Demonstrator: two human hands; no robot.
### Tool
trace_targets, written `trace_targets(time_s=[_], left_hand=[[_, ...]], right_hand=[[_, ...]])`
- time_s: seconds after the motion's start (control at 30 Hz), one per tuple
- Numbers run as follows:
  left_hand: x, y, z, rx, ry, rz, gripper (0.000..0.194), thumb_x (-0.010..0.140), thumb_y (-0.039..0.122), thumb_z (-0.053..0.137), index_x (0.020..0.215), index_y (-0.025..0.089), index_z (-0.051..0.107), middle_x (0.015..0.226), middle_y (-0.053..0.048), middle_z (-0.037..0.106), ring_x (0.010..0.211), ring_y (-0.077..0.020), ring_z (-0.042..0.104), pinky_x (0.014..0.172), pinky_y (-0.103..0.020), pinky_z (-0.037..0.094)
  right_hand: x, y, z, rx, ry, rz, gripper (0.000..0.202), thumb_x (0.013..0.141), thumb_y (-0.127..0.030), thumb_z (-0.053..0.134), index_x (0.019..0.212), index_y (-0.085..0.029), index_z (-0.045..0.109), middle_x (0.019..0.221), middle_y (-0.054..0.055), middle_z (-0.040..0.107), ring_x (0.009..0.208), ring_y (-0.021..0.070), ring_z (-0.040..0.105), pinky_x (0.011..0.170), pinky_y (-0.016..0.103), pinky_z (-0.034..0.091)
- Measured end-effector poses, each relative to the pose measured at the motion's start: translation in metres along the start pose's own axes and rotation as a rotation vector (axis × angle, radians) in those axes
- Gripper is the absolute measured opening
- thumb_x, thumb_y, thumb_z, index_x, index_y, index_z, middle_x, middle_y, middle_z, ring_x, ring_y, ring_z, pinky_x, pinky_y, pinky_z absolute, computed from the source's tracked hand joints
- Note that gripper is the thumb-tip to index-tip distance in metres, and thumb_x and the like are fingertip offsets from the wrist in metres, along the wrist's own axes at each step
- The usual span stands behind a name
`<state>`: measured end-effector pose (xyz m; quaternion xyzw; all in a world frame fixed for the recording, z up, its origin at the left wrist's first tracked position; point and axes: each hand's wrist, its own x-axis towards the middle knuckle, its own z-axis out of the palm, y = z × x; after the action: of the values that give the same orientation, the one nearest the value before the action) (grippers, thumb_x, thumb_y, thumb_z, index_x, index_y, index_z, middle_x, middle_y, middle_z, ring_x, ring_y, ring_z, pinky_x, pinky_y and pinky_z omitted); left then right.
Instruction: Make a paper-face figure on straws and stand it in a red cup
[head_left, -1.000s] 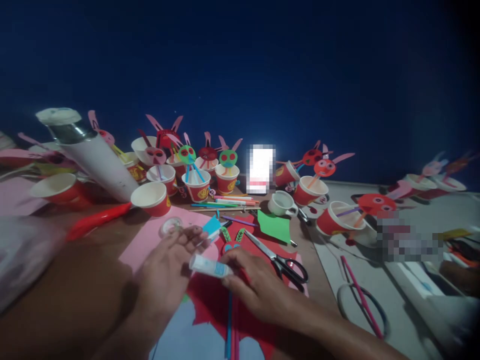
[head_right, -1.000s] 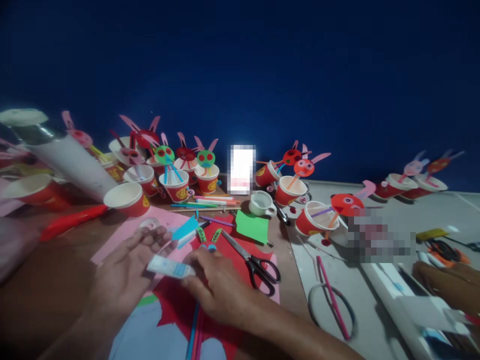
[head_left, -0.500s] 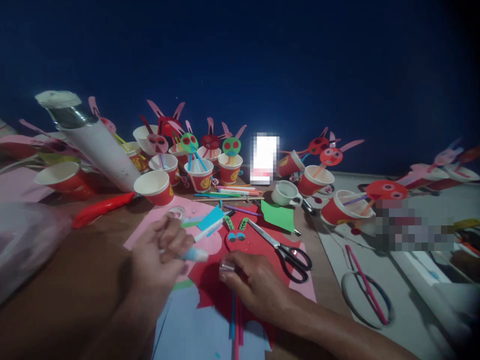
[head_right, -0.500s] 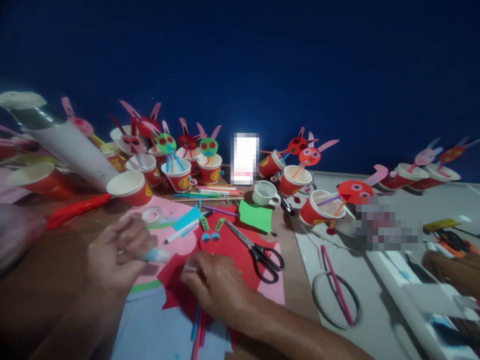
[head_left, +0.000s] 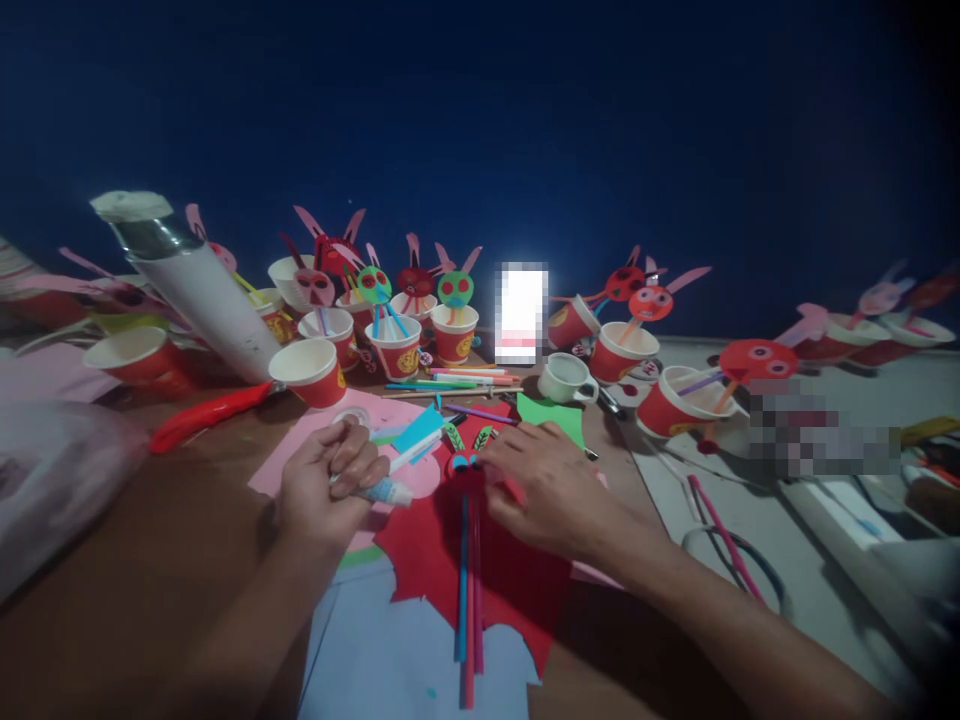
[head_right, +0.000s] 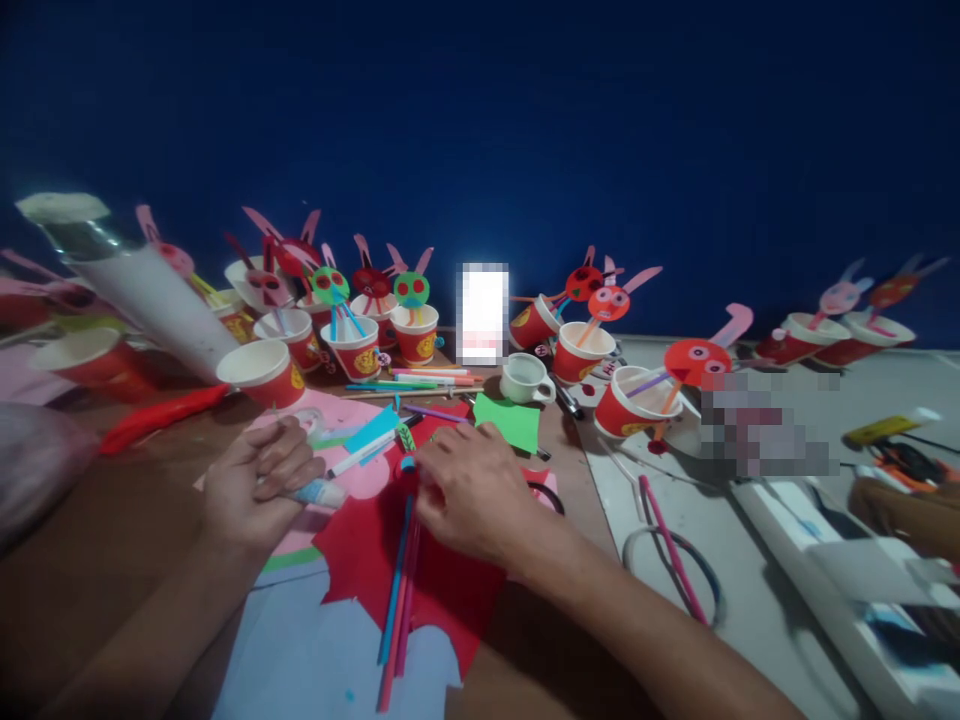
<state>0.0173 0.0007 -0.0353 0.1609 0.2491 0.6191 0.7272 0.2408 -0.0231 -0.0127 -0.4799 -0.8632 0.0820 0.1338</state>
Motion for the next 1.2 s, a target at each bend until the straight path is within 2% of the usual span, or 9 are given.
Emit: trace_targets(time_s=[0.13, 0.27, 0.4, 0.5, 0.6, 0.77, 0.87, 1.03, 1.2], left_hand=[[-0.001, -0.002, 0.001, -0.010, -0.013, 0.005, 0.029, 0.084, 0.003, 0.030, 0.061, 0.014, 0.043, 0.040, 0.008, 0.039, 0.026, -0.0025, 0.037, 0.035, -0.017, 0.035], [-0.009, -0.006, 0.010, -0.031, -0.007, -0.005, 0.028, 0.084, 0.002, 0.031, 0.064, 0.015, 0.044, 0.041, 0.008, 0.037, 0.026, -0.0031, 0.035, 0.036, -0.018, 0.034], [-0.019, -0.013, 0.022, -0.051, 0.024, -0.020, 0.028, 0.085, 0.002, 0.030, 0.067, 0.014, 0.047, 0.040, 0.009, 0.035, 0.026, -0.0031, 0.032, 0.038, -0.019, 0.034], [-0.025, -0.020, 0.027, -0.028, 0.010, -0.054, 0.027, 0.085, 0.003, 0.032, 0.067, 0.013, 0.050, 0.039, 0.009, 0.035, 0.028, -0.0030, 0.030, 0.044, -0.020, 0.041], [-0.028, -0.023, 0.028, 0.020, -0.046, -0.058, 0.024, 0.084, 0.005, 0.038, 0.067, 0.014, 0.053, 0.039, 0.007, 0.034, 0.039, -0.0065, 0.040, 0.058, -0.024, 0.048], [-0.027, -0.019, 0.023, 0.359, -0.179, -0.026, 0.007, 0.077, 0.013, 0.059, 0.071, 0.015, 0.059, 0.080, -0.004, 0.062, 0.076, -0.0159, 0.058, 0.068, -0.025, 0.048], [-0.026, -0.016, 0.017, 0.563, -0.233, -0.133, 0.004, 0.074, 0.016, 0.066, 0.072, 0.017, 0.063, 0.102, -0.006, 0.062, 0.089, -0.0189, 0.059, 0.076, -0.026, 0.047], [-0.033, -0.019, 0.016, 0.977, -0.451, -0.199, 0.006, 0.075, 0.015, 0.066, 0.069, 0.017, 0.068, 0.068, -0.003, 0.060, 0.065, -0.0138, 0.052, 0.061, -0.020, 0.040], [-0.042, -0.028, 0.024, 1.254, -0.490, -0.097, 0.010, 0.076, 0.015, 0.065, 0.066, 0.019, 0.068, 0.071, -0.003, 0.062, 0.068, -0.0160, 0.053, 0.064, -0.024, 0.039]], right_hand=[[0.002, 0.000, -0.008, -0.101, -0.069, 0.041, 0.018, 0.083, -0.024, 0.051, 0.088, -0.016, 0.066, 0.089, 0.010, 0.067, 0.089, 0.0271, 0.057, 0.081, 0.043, 0.036], [-0.004, -0.019, 0.003, 0.330, -0.067, 0.030, 0.039, 0.083, -0.043, 0.059, 0.114, -0.020, 0.059, 0.103, 0.007, 0.066, 0.095, 0.0234, 0.058, 0.081, 0.035, 0.041], [-0.008, -0.035, 0.017, 0.766, -0.128, 0.141, 0.030, 0.077, -0.035, 0.067, 0.103, -0.021, 0.061, 0.091, 0.001, 0.067, 0.080, 0.0160, 0.060, 0.068, 0.025, 0.043], [-0.008, -0.034, 0.024, 0.887, -0.051, 0.169, 0.011, 0.081, -0.026, 0.062, 0.090, -0.019, 0.063, 0.080, -0.001, 0.066, 0.072, 0.0127, 0.057, 0.066, 0.023, 0.042], [-0.006, -0.024, 0.030, 0.985, 0.054, 0.215, 0.013, 0.083, -0.027, 0.059, 0.093, -0.020, 0.063, 0.078, -0.001, 0.062, 0.072, 0.0123, 0.055, 0.068, 0.024, 0.042], [-0.003, -0.007, 0.038, 1.254, 0.149, 0.232, 0.014, 0.085, -0.031, 0.058, 0.092, -0.019, 0.058, 0.082, 0.000, 0.058, 0.073, 0.0121, 0.052, 0.068, 0.025, 0.043], [-0.001, -0.004, 0.033, 1.257, 0.162, 0.218, 0.016, 0.084, -0.032, 0.058, 0.092, -0.018, 0.059, 0.079, 0.000, 0.057, 0.071, 0.0112, 0.051, 0.067, 0.024, 0.043], [0.000, -0.005, 0.022, 1.097, 0.103, 0.192, 0.017, 0.084, -0.031, 0.059, 0.091, -0.017, 0.062, 0.076, -0.001, 0.059, 0.068, 0.0106, 0.052, 0.063, 0.023, 0.043], [0.000, -0.006, 0.021, 1.104, 0.018, 0.145, 0.018, 0.084, -0.030, 0.058, 0.092, -0.016, 0.065, 0.081, 0.000, 0.063, 0.073, 0.0116, 0.056, 0.067, 0.024, 0.045]])
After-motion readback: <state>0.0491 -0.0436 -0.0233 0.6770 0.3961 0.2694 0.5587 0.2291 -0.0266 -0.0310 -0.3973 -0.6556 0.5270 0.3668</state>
